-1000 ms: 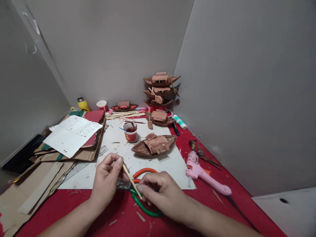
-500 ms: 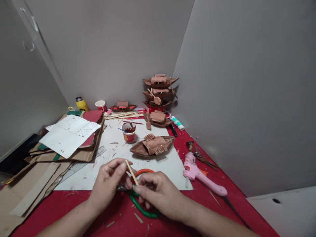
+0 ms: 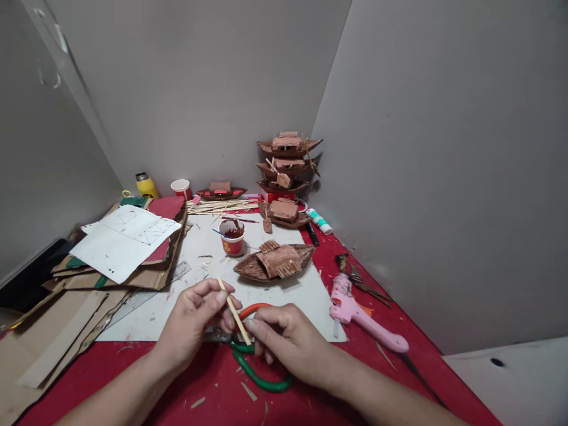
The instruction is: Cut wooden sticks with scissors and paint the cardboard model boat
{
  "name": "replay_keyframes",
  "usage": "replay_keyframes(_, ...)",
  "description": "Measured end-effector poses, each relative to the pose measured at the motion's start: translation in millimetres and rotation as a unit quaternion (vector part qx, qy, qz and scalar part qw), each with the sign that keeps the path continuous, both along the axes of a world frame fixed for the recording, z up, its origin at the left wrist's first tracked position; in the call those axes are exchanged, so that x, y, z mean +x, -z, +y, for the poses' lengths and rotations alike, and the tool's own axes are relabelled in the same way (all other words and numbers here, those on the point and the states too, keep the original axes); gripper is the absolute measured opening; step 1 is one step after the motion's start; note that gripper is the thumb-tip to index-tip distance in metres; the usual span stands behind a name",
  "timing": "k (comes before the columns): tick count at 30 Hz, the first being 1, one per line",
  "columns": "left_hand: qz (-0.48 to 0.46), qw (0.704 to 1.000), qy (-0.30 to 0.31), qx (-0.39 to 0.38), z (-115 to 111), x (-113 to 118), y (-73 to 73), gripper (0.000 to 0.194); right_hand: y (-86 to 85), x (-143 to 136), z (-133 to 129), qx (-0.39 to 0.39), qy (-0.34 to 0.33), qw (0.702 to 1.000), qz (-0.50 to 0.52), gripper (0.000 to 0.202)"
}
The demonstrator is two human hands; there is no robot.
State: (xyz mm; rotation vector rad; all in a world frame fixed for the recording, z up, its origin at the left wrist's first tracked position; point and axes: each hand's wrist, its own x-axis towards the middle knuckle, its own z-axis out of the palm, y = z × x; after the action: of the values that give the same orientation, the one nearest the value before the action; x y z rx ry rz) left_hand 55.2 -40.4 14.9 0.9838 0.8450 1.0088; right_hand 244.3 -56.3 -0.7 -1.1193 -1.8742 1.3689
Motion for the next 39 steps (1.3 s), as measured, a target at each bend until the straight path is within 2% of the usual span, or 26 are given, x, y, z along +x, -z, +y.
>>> replay_keyframes(2,-0.009,1.0,-0.028,0.01,4,-5,-6.4,0.017,1.5,4,4,0.127,0.03,0.986,-0.108,0.036)
replay_keyframes(4,-0.014,0.998,-0.055,0.024,6,-10,-14.5,0.016,2.4,7,7,0.206,0.045,0.953,-0.219,0.025)
replay_keyframes(6,-0.024,0.996,-0.076,0.036,8,-15,-22.4,0.016,2.3,9,7,0.228,0.028,0.928,-0.292,0.02)
replay_keyframes(8,-0.035,0.994,-0.091,0.047,9,-19,-28.1,0.019,1.4,8,4,0.229,-0.01,0.919,-0.322,0.02)
replay_keyframes(12,-0.047,0.991,-0.107,0.06,9,-23,-30.9,0.024,0.8,8,-4,0.23,-0.061,0.917,-0.321,0.019)
replay_keyframes(17,-0.056,0.99,-0.105,0.073,8,-25,-30.6,0.022,4.9,8,-9,0.216,-0.077,0.925,-0.302,0.04)
replay_keyframes(21,-0.057,0.988,-0.102,0.098,5,-29,-36.3,0.021,4.0,5,-13,0.19,-0.079,0.927,-0.313,0.041)
replay_keyframes(27,-0.075,0.983,-0.119,0.117,-1,-36,-45.4,0.021,-1.4,0,-13,0.142,-0.035,0.925,-0.35,0.022)
replay_keyframes(31,-0.09,0.979,-0.124,0.138,-5,-40,-48.5,0.019,-2.5,2,-8,0.121,-0.031,0.942,-0.311,0.015)
replay_keyframes(35,-0.1,0.972,-0.145,0.154,-8,-45,-52.1,0.017,-3.9,-2,-5,0.143,0.02,0.953,-0.266,0.008)
replay_keyframes(39,-0.117,0.963,-0.172,0.171,-11,-49,-56.7,0.013,2.8,-2,4,0.128,0.04,0.966,-0.22,0.018)
